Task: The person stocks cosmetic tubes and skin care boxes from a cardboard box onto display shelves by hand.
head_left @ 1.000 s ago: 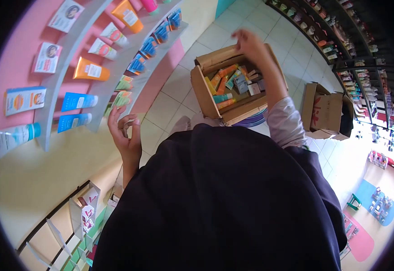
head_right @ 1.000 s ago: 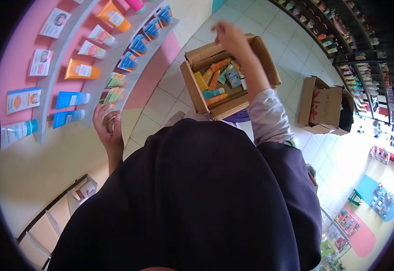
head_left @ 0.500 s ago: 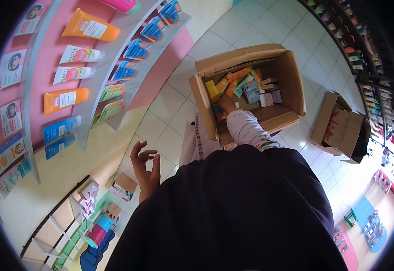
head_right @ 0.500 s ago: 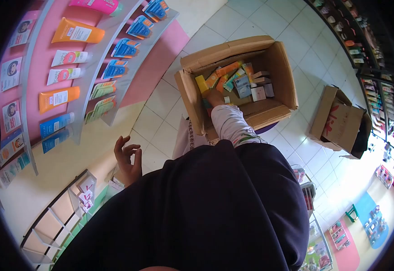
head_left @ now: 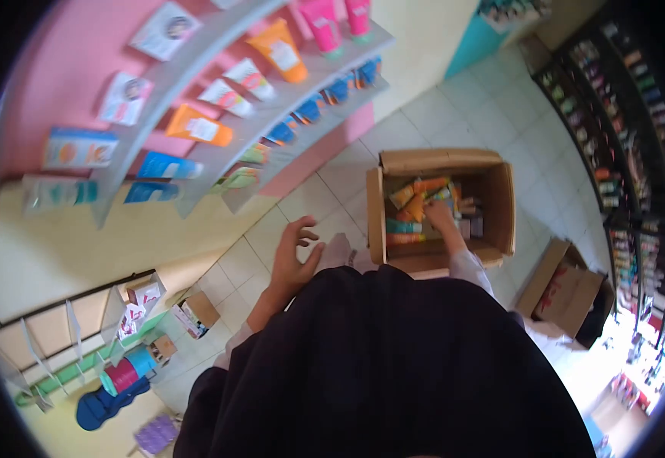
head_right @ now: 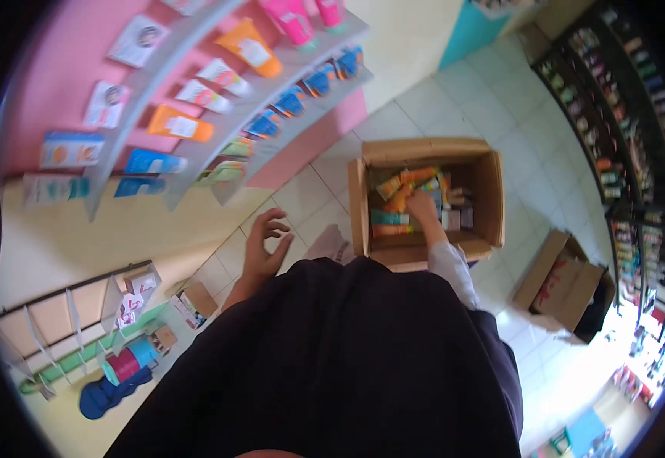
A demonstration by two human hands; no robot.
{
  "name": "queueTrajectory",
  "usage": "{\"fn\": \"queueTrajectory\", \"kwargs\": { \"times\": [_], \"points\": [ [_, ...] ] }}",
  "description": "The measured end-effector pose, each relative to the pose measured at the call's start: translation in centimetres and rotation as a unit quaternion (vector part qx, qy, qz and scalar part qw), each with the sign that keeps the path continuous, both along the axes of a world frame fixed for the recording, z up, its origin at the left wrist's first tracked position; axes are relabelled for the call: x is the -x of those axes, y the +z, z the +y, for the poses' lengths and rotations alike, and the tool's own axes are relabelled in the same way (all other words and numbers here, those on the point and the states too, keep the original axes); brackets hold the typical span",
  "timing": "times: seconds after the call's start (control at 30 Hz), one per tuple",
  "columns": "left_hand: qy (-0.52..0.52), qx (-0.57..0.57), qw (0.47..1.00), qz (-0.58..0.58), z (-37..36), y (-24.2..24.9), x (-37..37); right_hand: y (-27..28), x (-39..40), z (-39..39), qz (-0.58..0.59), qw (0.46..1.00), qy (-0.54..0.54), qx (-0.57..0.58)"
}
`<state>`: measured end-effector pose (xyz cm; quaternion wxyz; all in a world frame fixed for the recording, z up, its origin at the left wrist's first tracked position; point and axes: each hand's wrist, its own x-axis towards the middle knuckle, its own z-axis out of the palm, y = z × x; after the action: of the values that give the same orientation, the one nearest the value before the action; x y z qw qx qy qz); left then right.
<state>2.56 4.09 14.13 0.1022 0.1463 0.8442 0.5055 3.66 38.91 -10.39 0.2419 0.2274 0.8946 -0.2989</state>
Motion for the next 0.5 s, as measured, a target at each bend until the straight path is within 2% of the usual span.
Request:
{"fn": "queueTrajectory", "kwargs": {
  "times": [0.07, 0.13, 0.23, 0.33, 0.43, 0.5],
  "points": [
    [-0.035, -0.001, 0.999, 0.014, 0.3, -0.1, 0.5, 7.5, -0.5, 0.5, 0.053, 0.998, -0.037, -0.018],
    [-0.075, 0.012, 0.996, 0.052, 0.9, 0.7, 1.1, 16.8, -0.6, -0.6, 0.16, 0.987, -0.015, -0.003],
    [-0.126, 0.036, 0.981, 0.146, 1.9, 2.3, 2.0, 27.4, -0.1, -3.4, 0.189, 0.98, 0.007, 0.063],
    [-0.109, 0.038, 0.969, 0.219, 2.7, 5.0, 2.4, 32.0, 0.1, -7.1, 0.247, 0.953, 0.035, 0.174],
    [-0.092, 0.014, 0.965, 0.246, 2.3, 6.1, 3.0, 33.4, 1.1, -10.7, 0.219, 0.905, 0.055, 0.36],
    [-0.088, -0.025, 0.978, 0.187, 1.3, 4.9, 3.4, 33.8, 1.5, -13.1, 0.205, 0.876, 0.036, 0.436]
  ]
}}
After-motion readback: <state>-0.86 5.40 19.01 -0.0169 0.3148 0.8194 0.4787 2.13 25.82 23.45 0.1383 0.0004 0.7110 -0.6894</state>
